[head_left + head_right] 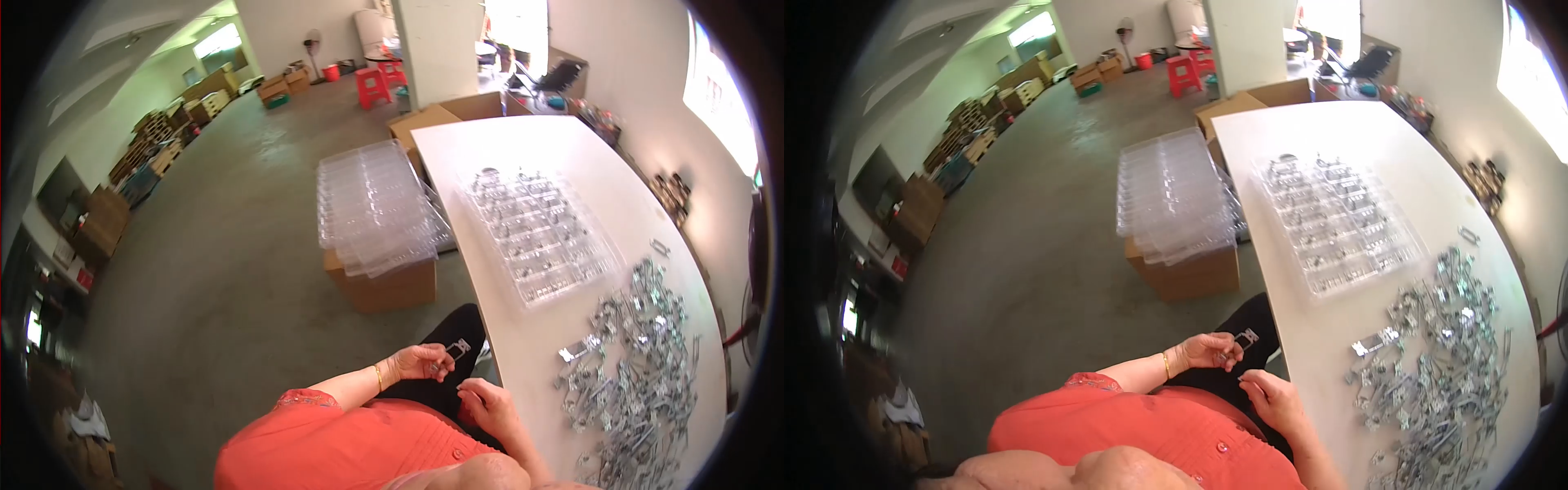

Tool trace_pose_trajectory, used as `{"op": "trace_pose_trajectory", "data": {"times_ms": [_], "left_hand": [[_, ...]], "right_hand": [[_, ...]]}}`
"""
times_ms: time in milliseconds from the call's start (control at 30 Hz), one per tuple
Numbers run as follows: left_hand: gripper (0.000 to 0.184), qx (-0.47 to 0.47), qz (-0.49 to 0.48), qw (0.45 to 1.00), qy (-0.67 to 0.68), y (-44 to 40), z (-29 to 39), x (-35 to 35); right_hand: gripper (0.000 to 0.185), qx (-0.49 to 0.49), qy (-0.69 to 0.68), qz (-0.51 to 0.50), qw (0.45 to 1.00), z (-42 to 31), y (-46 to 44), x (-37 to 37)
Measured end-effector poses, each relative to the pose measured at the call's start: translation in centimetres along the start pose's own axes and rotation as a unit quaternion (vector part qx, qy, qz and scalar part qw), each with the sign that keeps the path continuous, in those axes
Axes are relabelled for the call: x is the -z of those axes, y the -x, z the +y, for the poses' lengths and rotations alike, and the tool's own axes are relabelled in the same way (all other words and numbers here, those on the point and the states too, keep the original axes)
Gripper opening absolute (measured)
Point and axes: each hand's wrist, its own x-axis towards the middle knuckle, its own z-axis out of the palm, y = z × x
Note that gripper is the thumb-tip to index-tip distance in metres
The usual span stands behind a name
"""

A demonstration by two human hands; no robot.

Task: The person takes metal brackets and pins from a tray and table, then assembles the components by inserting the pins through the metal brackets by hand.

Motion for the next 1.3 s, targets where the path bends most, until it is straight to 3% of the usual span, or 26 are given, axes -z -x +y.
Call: {"op": "trace_pose_trajectory", "data": {"times_ms": [100,333,400,767,1300], "left_hand": [[0.023,0.066,-0.003,0.997,0.041,-0.7,-2.9,1.1],[0.024,-0.054,0.008,0.997,0.050,-0.4,-0.3,0.7],[0.028,-0.078,-0.002,0.995,0.070,-0.3,0.5,0.0],[0.026,-0.083,-0.081,0.992,0.045,-0.4,2.7,-4.0],[0.024,-0.016,-0.074,0.996,-0.051,-0.7,2.1,-6.4]], "right_hand": [[0.013,-0.063,-0.090,-0.011,0.994,-0.3,0.2,0.1],[0.016,-0.142,-0.214,0.029,0.966,0.8,0.4,0.3],[0.018,-0.212,-0.282,0.040,0.935,0.4,0.3,0.5],[0.020,-0.241,-0.330,0.060,0.911,0.6,-0.1,1.1],[0.016,-0.255,-0.340,0.057,0.904,0.4,0.0,1.2]]}}
